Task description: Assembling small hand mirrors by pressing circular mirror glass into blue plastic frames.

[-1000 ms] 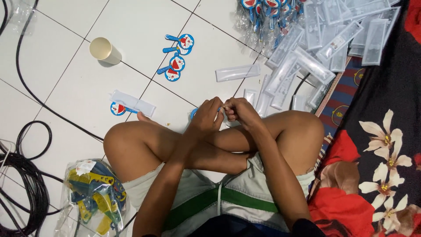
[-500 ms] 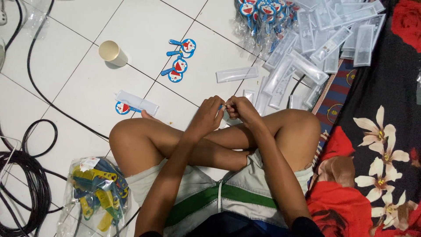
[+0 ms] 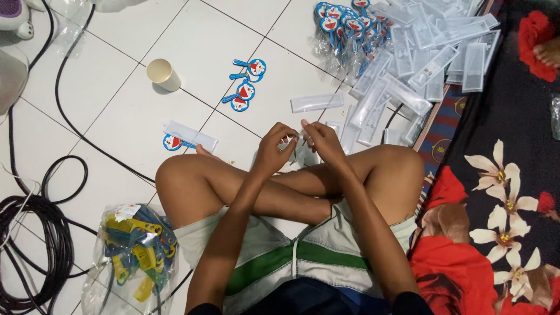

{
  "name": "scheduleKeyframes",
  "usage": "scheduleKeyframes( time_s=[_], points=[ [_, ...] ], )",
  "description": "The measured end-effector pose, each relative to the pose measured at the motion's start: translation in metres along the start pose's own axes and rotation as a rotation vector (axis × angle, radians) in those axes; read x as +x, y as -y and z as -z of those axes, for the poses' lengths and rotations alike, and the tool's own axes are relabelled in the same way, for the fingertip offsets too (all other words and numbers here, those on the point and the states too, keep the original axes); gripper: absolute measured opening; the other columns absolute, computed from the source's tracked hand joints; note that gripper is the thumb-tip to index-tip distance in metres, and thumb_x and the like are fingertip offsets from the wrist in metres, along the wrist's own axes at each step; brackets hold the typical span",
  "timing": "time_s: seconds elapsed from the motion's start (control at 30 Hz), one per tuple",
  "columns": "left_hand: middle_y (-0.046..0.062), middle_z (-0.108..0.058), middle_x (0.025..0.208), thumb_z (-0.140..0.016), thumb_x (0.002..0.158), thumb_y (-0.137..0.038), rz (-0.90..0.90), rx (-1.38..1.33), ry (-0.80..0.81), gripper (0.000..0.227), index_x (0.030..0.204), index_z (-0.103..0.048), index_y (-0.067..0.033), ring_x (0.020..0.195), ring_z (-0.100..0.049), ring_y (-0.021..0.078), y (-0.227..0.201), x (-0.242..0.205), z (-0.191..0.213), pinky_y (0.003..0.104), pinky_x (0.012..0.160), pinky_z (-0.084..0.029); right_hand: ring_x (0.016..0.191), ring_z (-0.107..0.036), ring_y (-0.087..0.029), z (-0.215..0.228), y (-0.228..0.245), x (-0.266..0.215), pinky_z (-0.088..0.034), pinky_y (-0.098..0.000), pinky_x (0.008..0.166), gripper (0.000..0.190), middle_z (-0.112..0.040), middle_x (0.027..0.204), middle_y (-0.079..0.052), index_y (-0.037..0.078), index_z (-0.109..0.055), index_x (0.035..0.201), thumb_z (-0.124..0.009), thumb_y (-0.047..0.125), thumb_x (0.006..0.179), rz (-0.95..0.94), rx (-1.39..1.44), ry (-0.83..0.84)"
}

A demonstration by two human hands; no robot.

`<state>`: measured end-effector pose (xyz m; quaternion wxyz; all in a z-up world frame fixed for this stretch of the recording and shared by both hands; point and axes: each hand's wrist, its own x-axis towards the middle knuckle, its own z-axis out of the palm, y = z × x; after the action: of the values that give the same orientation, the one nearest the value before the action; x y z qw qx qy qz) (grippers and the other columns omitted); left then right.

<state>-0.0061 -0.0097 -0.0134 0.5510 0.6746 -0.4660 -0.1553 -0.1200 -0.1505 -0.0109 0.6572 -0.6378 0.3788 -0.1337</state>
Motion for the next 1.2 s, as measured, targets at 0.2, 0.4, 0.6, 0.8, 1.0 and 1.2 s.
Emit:
scheduleKeyframes(
  time_s=[0.2,0.4,0.6,0.8,1.0,1.2],
  points=[
    [0.008,-0.068,0.094,-0.075,0.094,-0.007,0.076,-0.237,-0.08,0.007,0.097,-0.069,-0.0052,0.085,-0.07,0.0188,0.026,0.005,-0.016,0.031,0.077,-0.056,0.105,-0.061,-0.03,0.004,-0.029,0.001,-0.051,-0.0389,0.084,0.056,-0.063,0.115,-0.022,0.0,-0.063,0.121,-0.066,0.052,0.102,0.048,-0.092,-0.096],
    [0.005,-0.071,0.097,-0.073,0.097,-0.01,0.243,-0.55,-0.104,0.011,0.106,-0.073,-0.0027,0.089,-0.068,0.0115,0.033,0.007,-0.012,0.026,0.081,-0.059,0.084,-0.065,-0.022,-0.001,-0.045,0.01,-0.054,-0.0314,0.072,0.05,-0.067,0.095,-0.015,0.002,-0.068,0.123,-0.072,0.045,0.099,-0.057,0.11,0.07],
    [0.011,-0.073,0.096,-0.074,0.098,-0.013,0.279,-0.645,-0.158,0.016,0.109,-0.074,-0.0017,0.088,-0.072,0.0155,0.039,0.007,-0.008,0.029,0.083,-0.06,0.071,-0.063,-0.01,0.006,-0.023,-0.007,-0.054,-0.0202,0.063,0.023,-0.064,0.082,-0.005,-0.002,-0.072,0.105,-0.078,0.015,0.09,0.069,0.143,0.135],
    [0.01,-0.072,0.096,-0.076,0.097,-0.015,0.288,-0.549,-0.167,0.017,0.107,-0.072,-0.0017,0.086,-0.069,0.0139,0.048,0.007,-0.011,0.027,0.079,-0.058,0.073,-0.064,-0.012,0.012,-0.016,-0.014,-0.056,-0.025,0.067,0.01,-0.065,0.077,-0.005,0.002,-0.074,0.098,-0.073,0.007,0.089,0.105,0.076,0.079],
    [0.008,-0.069,0.096,-0.071,0.098,-0.014,0.31,-0.5,-0.153,0.015,0.106,-0.068,-0.0018,0.085,-0.064,0.01,0.044,0.007,-0.009,0.023,0.076,-0.056,0.071,-0.062,-0.014,0.009,-0.001,-0.022,-0.054,-0.029,0.068,0.006,-0.065,0.07,-0.007,0.003,-0.073,0.091,-0.069,0.002,0.087,0.16,0.03,0.075],
    [0.006,-0.067,0.096,-0.068,0.1,-0.014,0.311,-0.469,-0.102,0.014,0.106,-0.066,-0.0011,0.083,-0.063,0.0101,0.049,0.005,-0.007,0.025,0.076,-0.056,0.068,-0.063,-0.014,0.011,-0.009,-0.02,-0.054,-0.029,0.068,0.004,-0.065,0.068,-0.007,0.003,-0.072,0.089,-0.07,0.003,0.086,0.15,0.042,0.126]
  ],
)
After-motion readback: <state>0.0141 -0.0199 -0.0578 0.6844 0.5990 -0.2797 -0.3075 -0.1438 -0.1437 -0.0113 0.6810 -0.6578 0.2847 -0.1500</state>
